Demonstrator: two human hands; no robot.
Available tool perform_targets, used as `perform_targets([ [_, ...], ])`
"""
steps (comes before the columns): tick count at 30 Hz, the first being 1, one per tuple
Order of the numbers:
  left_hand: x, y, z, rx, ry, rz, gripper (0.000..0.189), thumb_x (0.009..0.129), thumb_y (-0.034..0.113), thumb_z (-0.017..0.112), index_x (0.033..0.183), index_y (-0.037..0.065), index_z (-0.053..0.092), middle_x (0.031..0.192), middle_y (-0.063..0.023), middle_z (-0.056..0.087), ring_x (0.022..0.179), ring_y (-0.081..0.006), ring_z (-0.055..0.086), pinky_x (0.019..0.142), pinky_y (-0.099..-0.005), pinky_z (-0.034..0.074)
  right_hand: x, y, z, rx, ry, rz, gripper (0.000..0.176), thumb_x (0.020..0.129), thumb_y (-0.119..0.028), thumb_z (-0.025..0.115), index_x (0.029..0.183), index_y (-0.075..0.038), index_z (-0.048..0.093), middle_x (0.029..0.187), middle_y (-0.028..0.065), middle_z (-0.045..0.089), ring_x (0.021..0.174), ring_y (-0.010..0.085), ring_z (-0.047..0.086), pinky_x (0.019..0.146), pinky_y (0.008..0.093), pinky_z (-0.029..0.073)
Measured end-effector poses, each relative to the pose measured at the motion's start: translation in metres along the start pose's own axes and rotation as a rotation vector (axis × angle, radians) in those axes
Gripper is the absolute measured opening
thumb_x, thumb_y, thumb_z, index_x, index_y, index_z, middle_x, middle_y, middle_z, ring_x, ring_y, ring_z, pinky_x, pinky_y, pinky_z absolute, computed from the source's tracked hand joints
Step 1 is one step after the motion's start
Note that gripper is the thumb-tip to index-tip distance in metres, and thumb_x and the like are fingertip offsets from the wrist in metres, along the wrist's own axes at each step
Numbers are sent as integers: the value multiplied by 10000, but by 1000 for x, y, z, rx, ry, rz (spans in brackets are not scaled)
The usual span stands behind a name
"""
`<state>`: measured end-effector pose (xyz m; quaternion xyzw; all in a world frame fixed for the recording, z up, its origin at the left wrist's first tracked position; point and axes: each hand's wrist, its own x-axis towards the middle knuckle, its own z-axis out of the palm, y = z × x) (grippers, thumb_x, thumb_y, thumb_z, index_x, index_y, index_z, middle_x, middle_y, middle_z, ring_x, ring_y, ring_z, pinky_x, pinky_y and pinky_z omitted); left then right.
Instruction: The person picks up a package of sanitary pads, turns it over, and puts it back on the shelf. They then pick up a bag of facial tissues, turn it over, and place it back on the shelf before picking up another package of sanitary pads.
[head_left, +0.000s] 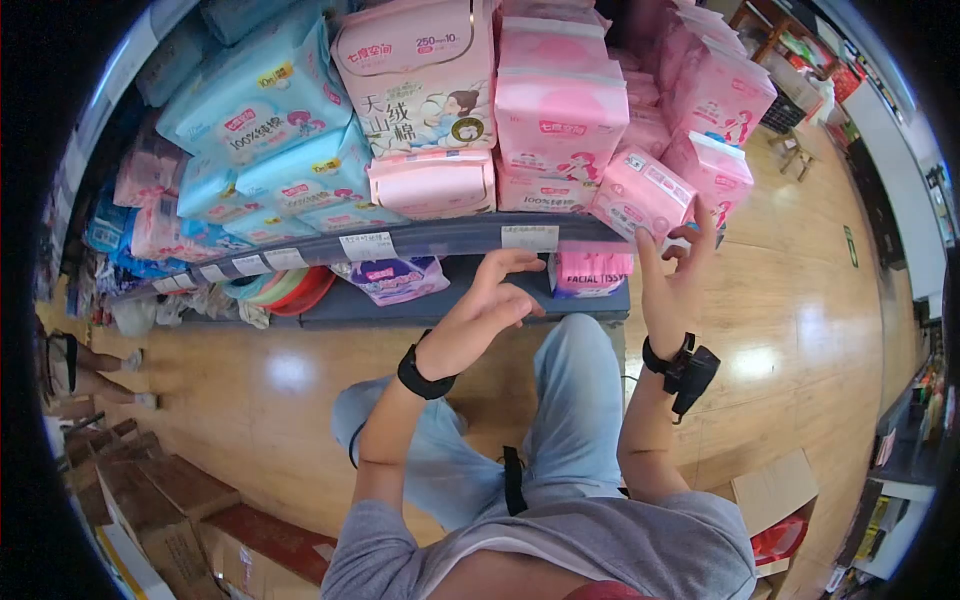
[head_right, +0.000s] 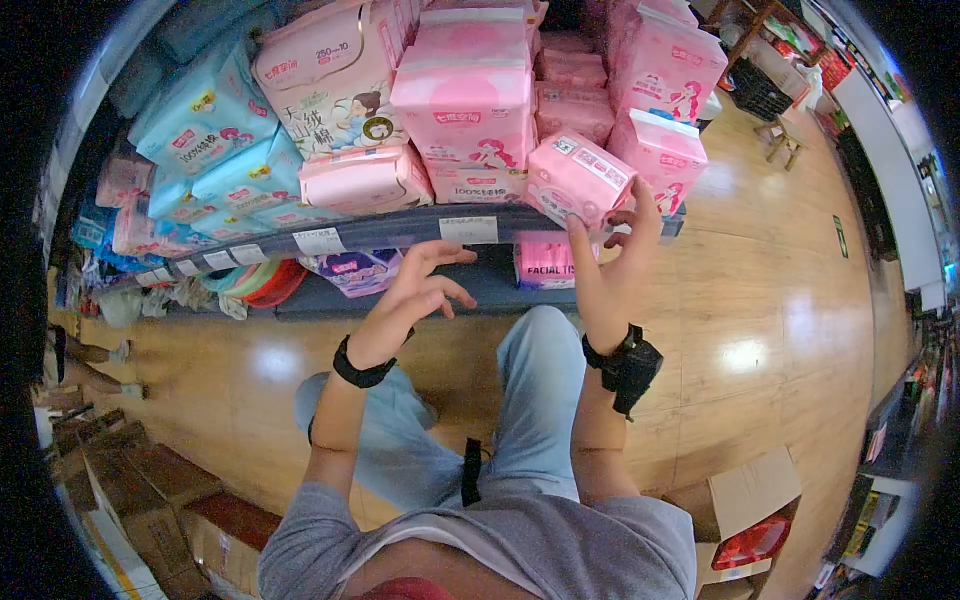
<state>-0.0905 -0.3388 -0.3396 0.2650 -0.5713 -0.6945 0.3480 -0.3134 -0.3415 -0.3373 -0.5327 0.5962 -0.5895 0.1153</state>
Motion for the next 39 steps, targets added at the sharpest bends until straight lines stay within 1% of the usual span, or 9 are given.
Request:
perform_targets([
  [5, 0, 0, 1, 109, 31, 40, 461, 826, 250, 429, 1190, 2, 291, 1227, -147, 368, 898, -183, 527, 709, -265, 390, 0, 5, 7, -83, 40, -195, 560, 745, -43, 578, 1248, -8, 334, 1178, 142, 393, 870, 189, 462, 715, 283, 403],
  [12, 1, -4, 2, 130, 37, 15, 452, 828, 248, 432, 1184, -2, 307, 1227, -125, 377, 898, -177, 525, 715, -263, 389, 9, 7, 15, -75, 11, -205, 518, 760, -39, 555, 1229, 23, 344, 1135, 189, 423, 958, 253, 459, 769, 315, 402],
  [17, 1, -2, 1, 152, 40, -6, 443, 831, 239, 427, 1185, -5, 317, 1229, -116, 380, 916, -173, 515, 725, -264, 385, 7, -4, 31, -444, 285, -434, 394, 713, -53, 605, 1078, -12, 464, 1003, 159, 483, 908, 312, 487, 800, 361, 387],
  [25, 1, -2, -1, 171, 55, -9, 422, 838, 222, 416, 1181, -4, 321, 1225, -113, 384, 926, -174, 511, 728, -268, 385, 22, 19, 34, -381, 29, -403, 243, 673, -95, 650, 889, -26, 562, 937, 142, 497, 886, 307, 480, 773, 368, 379],
  [27, 1, -2, -3, 179, 52, -27, 417, 838, 218, 415, 1179, -4, 323, 1223, -112, 386, 927, -175, 511, 728, -269, 385, 20, 15, 21, -351, 220, -427, 268, 678, -101, 648, 915, -17, 556, 964, 145, 489, 922, 305, 459, 812, 379, 353],
  [28, 1, -3, -3, 164, 57, -20, 413, 837, 213, 416, 1177, -4, 325, 1223, -111, 387, 928, -173, 511, 730, -269, 385, 24, 18, 11, -430, 270, -436, 443, 676, -158, 668, 1048, 0, 484, 1038, 181, 446, 993, 315, 412, 859, 400, 314],
  [31, 2, -3, -2, 146, 59, -17, 407, 836, 208, 418, 1173, -2, 328, 1223, -108, 386, 928, -168, 511, 733, -267, 383, 44, 15, -2, -543, 443, -386, 659, 661, -225, 694, 1167, 23, 351, 1112, 223, 375, 1035, 334, 370, 884, 419, 289],
  [32, 3, -3, -1, 150, 52, -17, 405, 836, 207, 419, 1172, 0, 329, 1225, -106, 384, 927, -163, 510, 735, -266, 383, 50, 21, -7, -605, 368, -334, 817, 644, -283, 712, 1223, 51, 243, 1162, 243, 318, 1071, 348, 339, 915, 414, 270],
  [39, 2, -6, 2, 142, 38, -45, 401, 838, 207, 423, 1173, 5, 332, 1228, -102, 382, 924, -154, 508, 741, -267, 377, 66, 35, -5, -285, 293, -185, 893, 614, -273, 741, 1242, 74, 209, 1228, 237, 275, 1153, 335, 287, 974, 385, 231],
])
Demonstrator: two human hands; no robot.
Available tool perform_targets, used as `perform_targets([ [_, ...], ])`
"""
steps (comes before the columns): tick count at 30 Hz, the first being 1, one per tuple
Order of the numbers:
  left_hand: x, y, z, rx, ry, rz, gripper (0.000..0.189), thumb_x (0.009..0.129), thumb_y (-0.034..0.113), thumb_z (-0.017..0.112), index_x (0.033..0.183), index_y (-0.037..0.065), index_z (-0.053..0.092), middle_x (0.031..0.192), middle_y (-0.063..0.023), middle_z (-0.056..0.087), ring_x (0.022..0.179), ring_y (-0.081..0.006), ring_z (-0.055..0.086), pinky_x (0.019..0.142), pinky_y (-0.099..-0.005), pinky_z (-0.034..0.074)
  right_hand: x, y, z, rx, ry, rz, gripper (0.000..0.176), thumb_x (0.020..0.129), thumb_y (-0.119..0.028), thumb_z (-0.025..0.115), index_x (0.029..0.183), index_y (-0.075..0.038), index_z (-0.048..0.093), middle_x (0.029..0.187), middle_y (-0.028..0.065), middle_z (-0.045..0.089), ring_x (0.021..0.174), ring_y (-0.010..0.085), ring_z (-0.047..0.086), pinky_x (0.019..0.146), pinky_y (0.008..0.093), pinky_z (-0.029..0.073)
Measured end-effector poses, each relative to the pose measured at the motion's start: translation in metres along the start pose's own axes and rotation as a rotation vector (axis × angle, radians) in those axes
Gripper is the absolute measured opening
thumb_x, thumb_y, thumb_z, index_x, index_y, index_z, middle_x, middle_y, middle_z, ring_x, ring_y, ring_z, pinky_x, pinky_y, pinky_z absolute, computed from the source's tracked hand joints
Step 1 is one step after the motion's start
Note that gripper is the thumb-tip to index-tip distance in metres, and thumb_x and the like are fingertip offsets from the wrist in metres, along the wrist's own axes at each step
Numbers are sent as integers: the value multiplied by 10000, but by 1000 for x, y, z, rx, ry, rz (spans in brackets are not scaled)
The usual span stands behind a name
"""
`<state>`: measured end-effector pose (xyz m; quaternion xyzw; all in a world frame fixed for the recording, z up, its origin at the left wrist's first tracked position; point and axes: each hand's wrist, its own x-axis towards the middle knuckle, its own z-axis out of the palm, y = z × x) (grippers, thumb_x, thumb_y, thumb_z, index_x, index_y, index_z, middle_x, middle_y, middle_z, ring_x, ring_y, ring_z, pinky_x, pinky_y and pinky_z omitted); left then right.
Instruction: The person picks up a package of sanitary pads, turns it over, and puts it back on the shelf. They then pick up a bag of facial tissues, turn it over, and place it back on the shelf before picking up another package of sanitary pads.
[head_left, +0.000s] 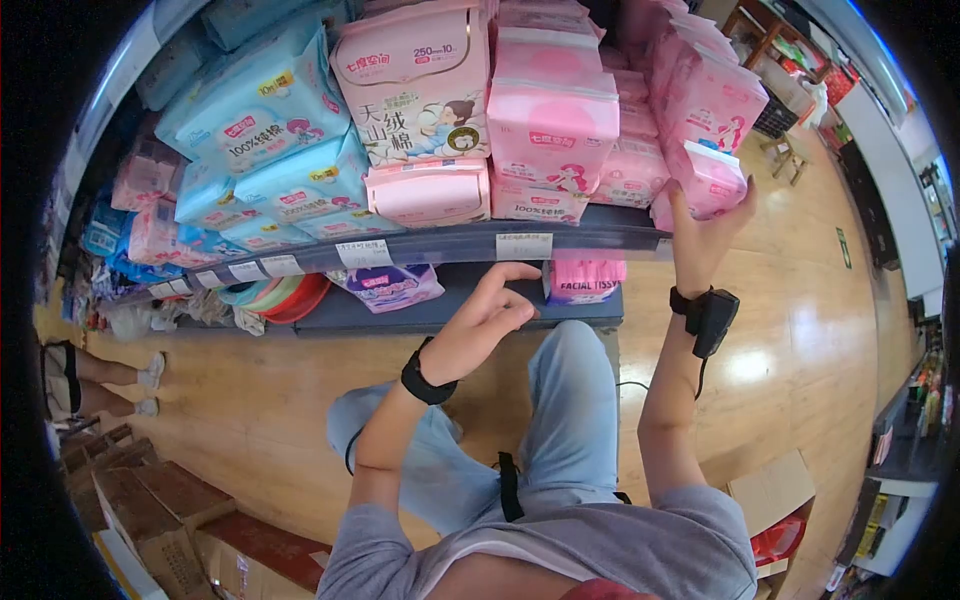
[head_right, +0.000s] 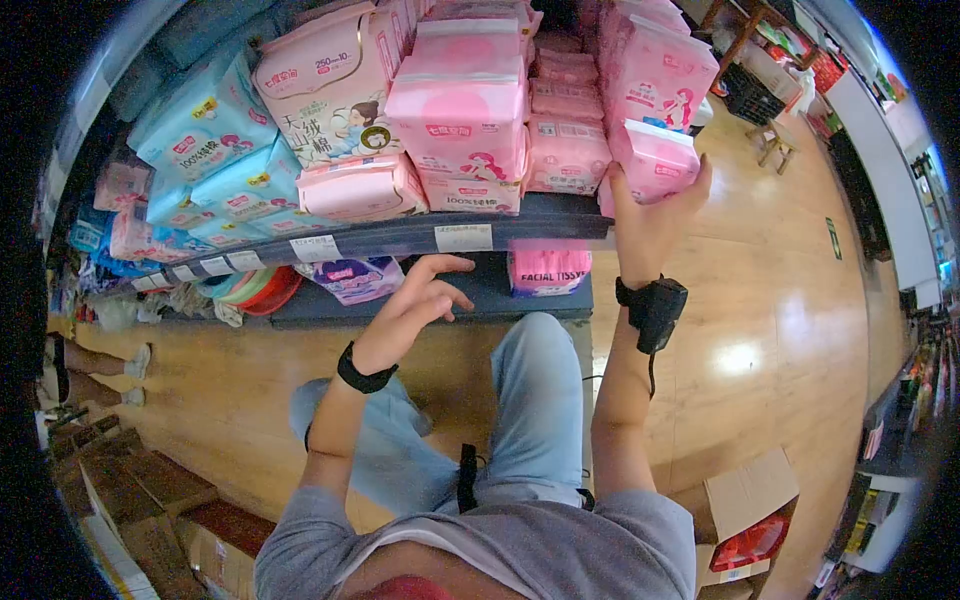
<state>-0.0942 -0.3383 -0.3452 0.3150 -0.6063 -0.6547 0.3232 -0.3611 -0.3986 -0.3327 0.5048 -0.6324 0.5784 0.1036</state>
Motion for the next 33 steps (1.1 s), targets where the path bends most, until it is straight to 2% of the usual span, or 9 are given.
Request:
perform_targets([
  [3, 0, -1, -1, 1, 7, -2, 401, 837, 206, 424, 1176, 10, 333, 1228, -100, 383, 925, -153, 508, 743, -265, 375, -2, 1, -2, 119, 62, 26, 871, 633, -213, 738, 1262, 42, 193, 1242, 204, 279, 1149, 276, 308, 959, 361, 255],
  [5, 0, -2, -1, 1, 15, 14, 403, 837, 207, 427, 1177, 13, 333, 1226, -99, 387, 926, -154, 509, 742, -263, 375, -1, 5, -4, 400, 115, 71, 823, 649, -154, 722, 1264, 23, 204, 1228, 178, 314, 1119, 244, 345, 941, 343, 276],
  [8, 0, -4, -1, 0, 18, 22, 401, 837, 205, 427, 1174, 10, 335, 1223, -100, 392, 926, -158, 510, 741, -262, 376, 5, 18, -15, 305, 1, 106, 771, 664, -92, 688, 1262, 13, 213, 1210, 171, 347, 1076, 229, 389, 921, 331, 300],
  [11, 1, -3, -2, 4, 20, 17, 401, 836, 203, 427, 1174, 7, 336, 1219, -101, 398, 923, -159, 512, 738, -262, 378, 7, 9, -28, 400, -14, 165, 738, 680, -92, 657, 1263, 12, 217, 1186, 173, 379, 1048, 225, 413, 908, 327, 312],
  [14, 2, -3, -2, 6, 28, 29, 400, 836, 204, 427, 1174, 7, 341, 1217, -99, 400, 921, -157, 512, 735, -262, 380, 10, 6, -41, 332, 18, 112, 712, 692, -105, 631, 1263, 13, 222, 1170, 175, 399, 1035, 224, 426, 901, 323, 318],
  [19, 3, -2, 1, 1, 28, 24, 402, 835, 203, 428, 1175, 7, 345, 1214, -93, 404, 922, -153, 512, 735, -260, 381, 7, 4, -48, 348, -23, 145, 712, 697, -113, 626, 1268, 9, 218, 1164, 176, 404, 1041, 220, 420, 897, 322, 319],
  [25, 1, -2, 1, 13, 26, 10, 399, 835, 193, 428, 1181, 13, 345, 1217, -87, 403, 923, -149, 511, 734, -257, 383, 15, 2, -42, 358, 1, 141, 728, 699, -117, 649, 1269, 7, 213, 1170, 175, 396, 1051, 225, 416, 901, 327, 317],
  [31, 1, -4, 2, 7, 27, 26, 388, 833, 167, 426, 1181, 15, 346, 1224, -88, 394, 922, -149, 511, 734, -256, 383, 33, 3, -24, 400, 19, 83, 839, 642, -173, 732, 1264, 19, 202, 1194, 184, 360, 1082, 241, 387, 930, 335, 299],
  [33, 1, -4, 1, 10, 23, 26, 386, 833, 163, 426, 1181, 15, 346, 1225, -89, 392, 923, -151, 511, 735, -256, 383, 40, 7, -20, 219, -33, -43, 859, 621, -194, 751, 1254, 30, 216, 1196, 184, 359, 1096, 242, 378, 937, 338, 296],
])
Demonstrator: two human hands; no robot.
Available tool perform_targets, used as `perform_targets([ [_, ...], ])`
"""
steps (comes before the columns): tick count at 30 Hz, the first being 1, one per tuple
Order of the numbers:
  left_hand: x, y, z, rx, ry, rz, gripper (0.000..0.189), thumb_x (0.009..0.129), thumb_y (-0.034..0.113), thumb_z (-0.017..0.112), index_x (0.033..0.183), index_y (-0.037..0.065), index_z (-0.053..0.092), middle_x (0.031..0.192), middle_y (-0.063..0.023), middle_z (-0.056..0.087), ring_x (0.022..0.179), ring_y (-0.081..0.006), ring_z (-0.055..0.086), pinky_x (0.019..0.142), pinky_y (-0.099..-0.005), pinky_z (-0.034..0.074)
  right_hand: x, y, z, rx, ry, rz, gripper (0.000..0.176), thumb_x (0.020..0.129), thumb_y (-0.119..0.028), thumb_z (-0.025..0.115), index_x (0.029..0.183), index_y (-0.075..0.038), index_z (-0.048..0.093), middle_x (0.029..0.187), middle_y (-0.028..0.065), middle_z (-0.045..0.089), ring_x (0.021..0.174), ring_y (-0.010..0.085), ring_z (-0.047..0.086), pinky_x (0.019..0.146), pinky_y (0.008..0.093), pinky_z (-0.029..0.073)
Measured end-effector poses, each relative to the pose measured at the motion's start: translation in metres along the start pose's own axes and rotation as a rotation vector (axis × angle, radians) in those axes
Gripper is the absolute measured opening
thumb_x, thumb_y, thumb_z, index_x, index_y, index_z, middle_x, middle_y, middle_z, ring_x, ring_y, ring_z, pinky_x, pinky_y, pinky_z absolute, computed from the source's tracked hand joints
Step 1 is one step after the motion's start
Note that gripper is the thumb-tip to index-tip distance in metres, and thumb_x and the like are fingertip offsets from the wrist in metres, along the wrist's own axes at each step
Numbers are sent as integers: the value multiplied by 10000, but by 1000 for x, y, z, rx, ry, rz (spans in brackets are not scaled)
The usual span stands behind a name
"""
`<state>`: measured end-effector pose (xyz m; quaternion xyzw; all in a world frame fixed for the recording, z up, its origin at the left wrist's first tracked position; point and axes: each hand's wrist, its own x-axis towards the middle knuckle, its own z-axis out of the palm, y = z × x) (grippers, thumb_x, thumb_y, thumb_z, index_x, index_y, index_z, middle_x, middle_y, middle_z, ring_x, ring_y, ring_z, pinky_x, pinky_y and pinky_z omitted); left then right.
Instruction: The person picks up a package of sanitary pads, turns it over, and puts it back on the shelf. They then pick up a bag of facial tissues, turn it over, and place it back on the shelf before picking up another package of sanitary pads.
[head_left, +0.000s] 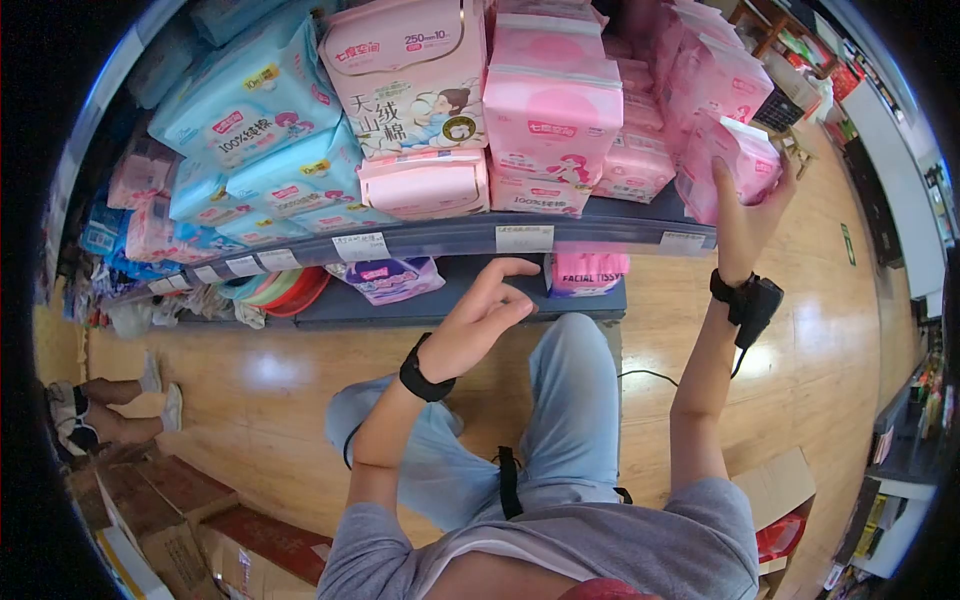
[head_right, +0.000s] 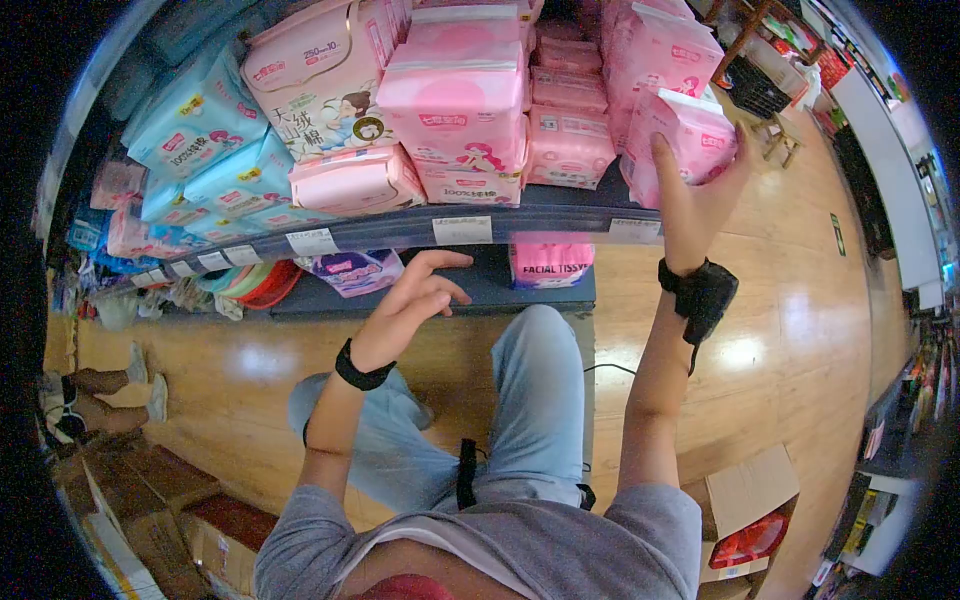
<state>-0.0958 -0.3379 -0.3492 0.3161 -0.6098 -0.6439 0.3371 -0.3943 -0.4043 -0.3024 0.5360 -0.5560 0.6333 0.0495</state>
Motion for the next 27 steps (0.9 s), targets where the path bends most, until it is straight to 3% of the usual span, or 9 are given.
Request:
perform_targets([
  [4, 1, -1, 0, -3, -7, -5, 381, 834, 164, 427, 1177, 18, 350, 1223, -88, 392, 922, -145, 507, 742, -255, 382, -3, -3, 1, -224, -41, -19, 866, 605, -205, 763, 1248, 30, 232, 1191, 180, 363, 1107, 241, 370, 942, 337, 293],
  [7, 0, -1, -1, -3, -8, -28, 380, 834, 164, 431, 1176, 19, 351, 1219, -86, 393, 923, -139, 502, 746, -254, 380, -10, -8, 2, -39, 60, -51, 895, 596, -197, 770, 1256, 28, 209, 1181, 185, 362, 1105, 243, 369, 939, 343, 298],
  [9, -1, -1, -1, -3, -7, -41, 380, 834, 164, 433, 1175, 19, 351, 1217, -85, 393, 924, -136, 499, 748, -253, 379, -14, -16, -1, 106, 65, 90, 929, 590, -176, 773, 1268, 21, 168, 1180, 193, 354, 1096, 248, 374, 934, 349, 303],
  [18, -1, 2, -3, -30, -13, -31, 377, 841, 159, 425, 1183, 26, 341, 1198, -72, 395, 928, -132, 493, 757, -249, 374, -23, -16, -8, 38, 58, 48, 869, 657, -114, 719, 1287, -9, 130, 1165, 169, 388, 1070, 227, 403, 914, 350, 308],
  [25, 0, 3, 0, 44, -66, 41, 502, 779, 101, 538, 1219, 29, 306, 1235, -84, 357, 986, -155, 470, 791, -269, 371, -53, -39, -18, 100, 42, 35, 884, 654, -103, 690, 1307, -26, 99, 1177, 167, 373, 1091, 239, 380, 939, 356, 281],
  [27, 1, 7, 4, 111, -98, 80, 570, 756, 107, 579, 1240, 30, 286, 1255, -92, 338, 1029, -172, 454, 817, -282, 369, -77, -53, -15, 118, -68, -4, 973, 601, -147, 707, 1320, -39, 59, 1204, 165, 338, 1106, 246, 368, 952, 355, 267],
])
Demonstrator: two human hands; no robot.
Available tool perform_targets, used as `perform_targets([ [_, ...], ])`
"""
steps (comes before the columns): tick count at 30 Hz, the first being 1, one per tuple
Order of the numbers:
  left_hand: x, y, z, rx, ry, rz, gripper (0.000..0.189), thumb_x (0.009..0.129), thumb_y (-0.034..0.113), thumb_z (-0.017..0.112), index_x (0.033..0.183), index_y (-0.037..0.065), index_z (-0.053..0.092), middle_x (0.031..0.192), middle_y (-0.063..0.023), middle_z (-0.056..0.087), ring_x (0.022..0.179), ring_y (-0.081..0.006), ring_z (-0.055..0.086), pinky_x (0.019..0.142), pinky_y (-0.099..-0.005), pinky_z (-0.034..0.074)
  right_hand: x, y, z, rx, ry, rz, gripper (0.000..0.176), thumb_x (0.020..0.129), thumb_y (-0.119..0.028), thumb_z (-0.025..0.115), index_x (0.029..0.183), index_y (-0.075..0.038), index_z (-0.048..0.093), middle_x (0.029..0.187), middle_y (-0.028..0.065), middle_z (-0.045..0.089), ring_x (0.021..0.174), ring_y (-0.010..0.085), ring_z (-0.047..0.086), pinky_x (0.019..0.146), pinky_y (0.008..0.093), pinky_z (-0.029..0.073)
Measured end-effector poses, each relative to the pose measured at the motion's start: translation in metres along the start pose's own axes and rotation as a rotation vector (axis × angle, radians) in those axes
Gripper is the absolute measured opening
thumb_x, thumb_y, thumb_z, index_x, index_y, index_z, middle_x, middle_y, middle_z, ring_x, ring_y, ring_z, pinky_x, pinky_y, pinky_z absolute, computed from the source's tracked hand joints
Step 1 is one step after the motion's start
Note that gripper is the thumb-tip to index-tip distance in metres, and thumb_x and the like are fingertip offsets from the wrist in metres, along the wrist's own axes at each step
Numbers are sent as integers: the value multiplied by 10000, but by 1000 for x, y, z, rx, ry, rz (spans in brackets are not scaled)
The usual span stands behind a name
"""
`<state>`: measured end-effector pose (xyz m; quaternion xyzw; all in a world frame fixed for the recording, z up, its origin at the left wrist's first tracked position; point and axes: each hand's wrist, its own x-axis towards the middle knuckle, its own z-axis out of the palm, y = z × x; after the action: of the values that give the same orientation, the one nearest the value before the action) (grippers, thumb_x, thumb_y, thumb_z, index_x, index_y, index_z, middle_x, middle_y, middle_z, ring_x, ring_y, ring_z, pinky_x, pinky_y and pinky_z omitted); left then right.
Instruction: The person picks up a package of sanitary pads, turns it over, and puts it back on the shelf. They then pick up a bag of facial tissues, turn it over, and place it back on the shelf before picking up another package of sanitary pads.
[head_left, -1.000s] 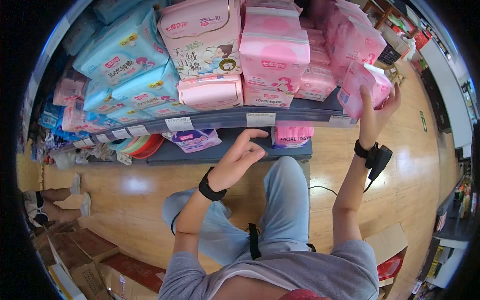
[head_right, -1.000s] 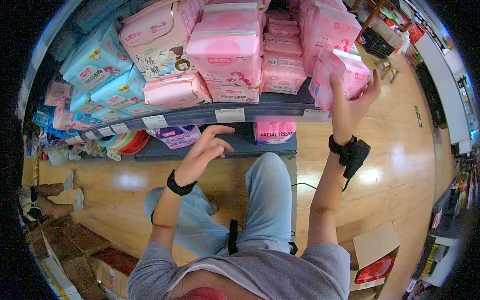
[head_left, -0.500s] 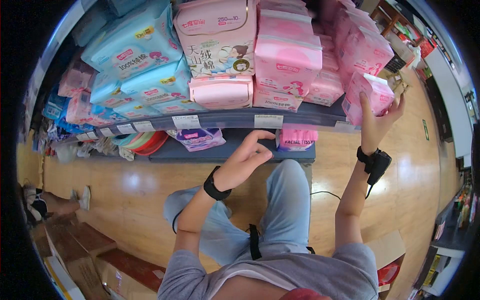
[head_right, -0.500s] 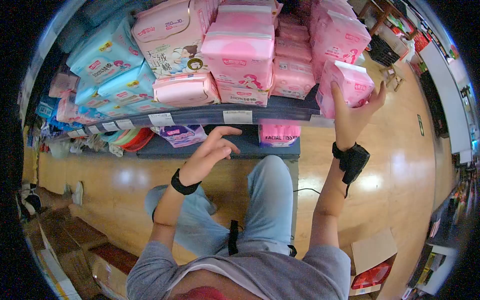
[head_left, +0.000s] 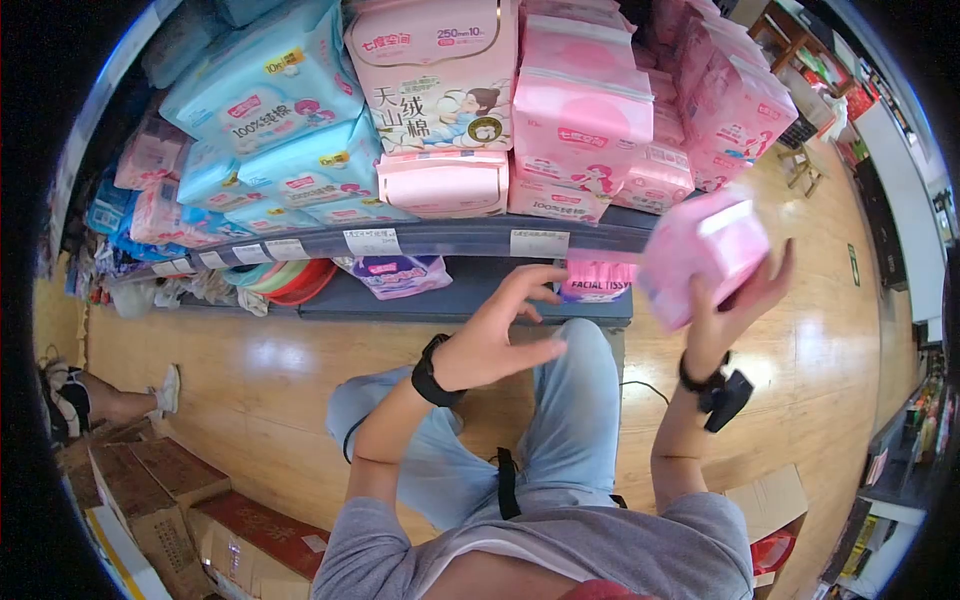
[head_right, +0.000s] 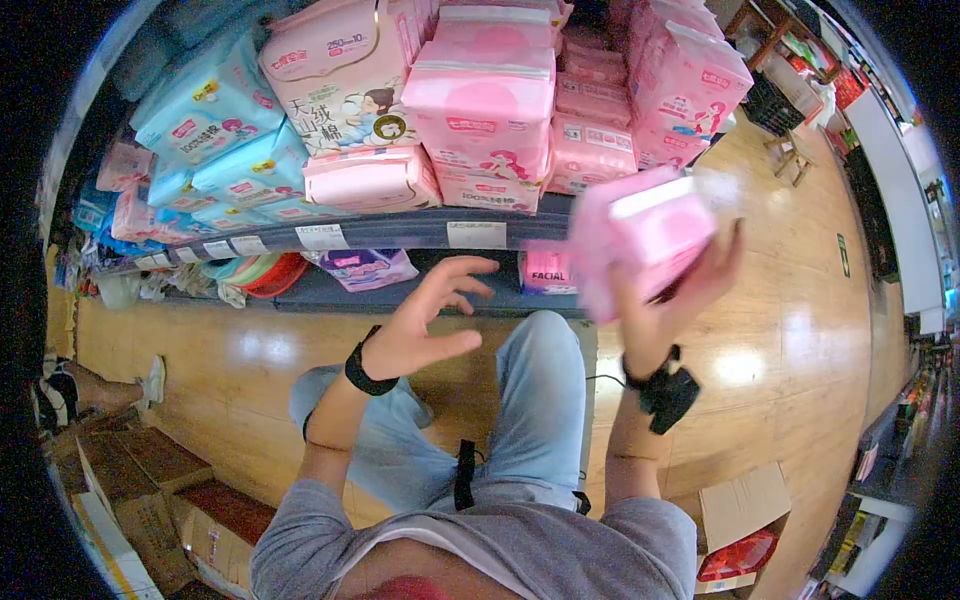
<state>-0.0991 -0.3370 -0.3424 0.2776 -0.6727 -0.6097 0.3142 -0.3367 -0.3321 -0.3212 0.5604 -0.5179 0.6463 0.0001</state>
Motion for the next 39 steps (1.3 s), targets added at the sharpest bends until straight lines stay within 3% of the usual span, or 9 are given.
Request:
perform_targets([
  [3, 0, 4, 12, 245, 12, 243, 834, 673, 206, 690, 1304, 39, 171, 1279, -146, 262, 1179, -267, 297, 935, -366, 301, -35, -28, 19, 272, -240, 103, 1062, 548, -211, 727, 1317, -18, 20, 1235, 166, 292, 1134, 249, 338, 965, 359, 250],
  [6, -1, 4, 27, 199, 118, 319, 1032, 651, 162, 713, 1309, 59, -76, 1296, -168, 207, 1213, -239, 245, 988, -390, 239, -50, -36, 36, 193, -318, -17, 1126, 504, -281, 800, 1302, 3, 58, 1230, 199, 295, 1111, 273, 362, 933, 393, 294],
  [9, -2, -8, 23, -83, 233, 174, 1051, 652, 141, 714, 1295, 63, -114, 1297, -147, 197, 1217, -233, 246, 988, -378, 241, -58, -39, 43, 255, -374, 23, 1042, 580, -245, 760, 1303, -2, 50, 1242, 186, 305, 1076, 274, 392, 882, 382, 331],
  [15, -9, 13, 6, -314, 362, 49, 747, 727, 96, 638, 1284, 25, 144, 1201, -119, 350, 1137, -175, 352, 938, -325, 311, -54, -50, 40, 535, -371, 311, 906, 674, -158, 674, 1308, -31, 39, 1215, 180, 351, 1027, 243, 436, 817, 355, 374],
  [22, -8, 14, 8, -351, 358, 57, 658, 762, 142, 619, 1246, 3, 196, 1170, -105, 378, 1091, -158, 385, 910, -307, 336, -58, -52, 39, 684, -501, 566, 841, 681, -109, 651, 1308, -54, 94, 1106, 131, 417, 1010, 209, 450, 842, 343, 377],
  [31, -10, 8, 9, -325, 397, 43, 636, 771, 111, 604, 1249, -5, 202, 1160, -98, 397, 1066, -144, 402, 897, -297, 348, -61, -55, 46, 702, -400, 568, 848, 658, -129, 678, 1302, -50, 131, 1070, 111, 434, 949, 189, 465, 846, 310, 370],
  [34, -15, 1, 7, -355, 430, 37, 540, 844, 192, 517, 1257, 0, 226, 1175, -90, 407, 1062, -135, 419, 891, -285, 357, -65, -50, 43, 871, -361, 536, 934, 603, -212, 732, 1302, -51, 134, 1114, 124, 414, 995, 206, 443, 890, 334, 339],
  [36, -16, -2, 2, -826, 294, -42, 469, 907, 299, 374, 1258, 10, 263, 1188, -84, 419, 1066, -133, 434, 885, -279, 369, -67, -48, 44, 866, -387, 477, 972, 576, -247, 749, 1301, -52, 132, 1148, 130, 390, 1042, 218, 415, 916, 352, 315],
  [39, -12, 0, 4, -749, 352, -106, 460, 917, 371, 289, 1204, 16, 351, 1132, -73, 478, 1009, -123, 485, 850, -266, 396, -63, -54, 45, 851, -418, 437, 1025, 539, -285, 772, 1300, -51, 126, 1203, 138, 346, 1128, 237, 354, 958, 379, 268],
])
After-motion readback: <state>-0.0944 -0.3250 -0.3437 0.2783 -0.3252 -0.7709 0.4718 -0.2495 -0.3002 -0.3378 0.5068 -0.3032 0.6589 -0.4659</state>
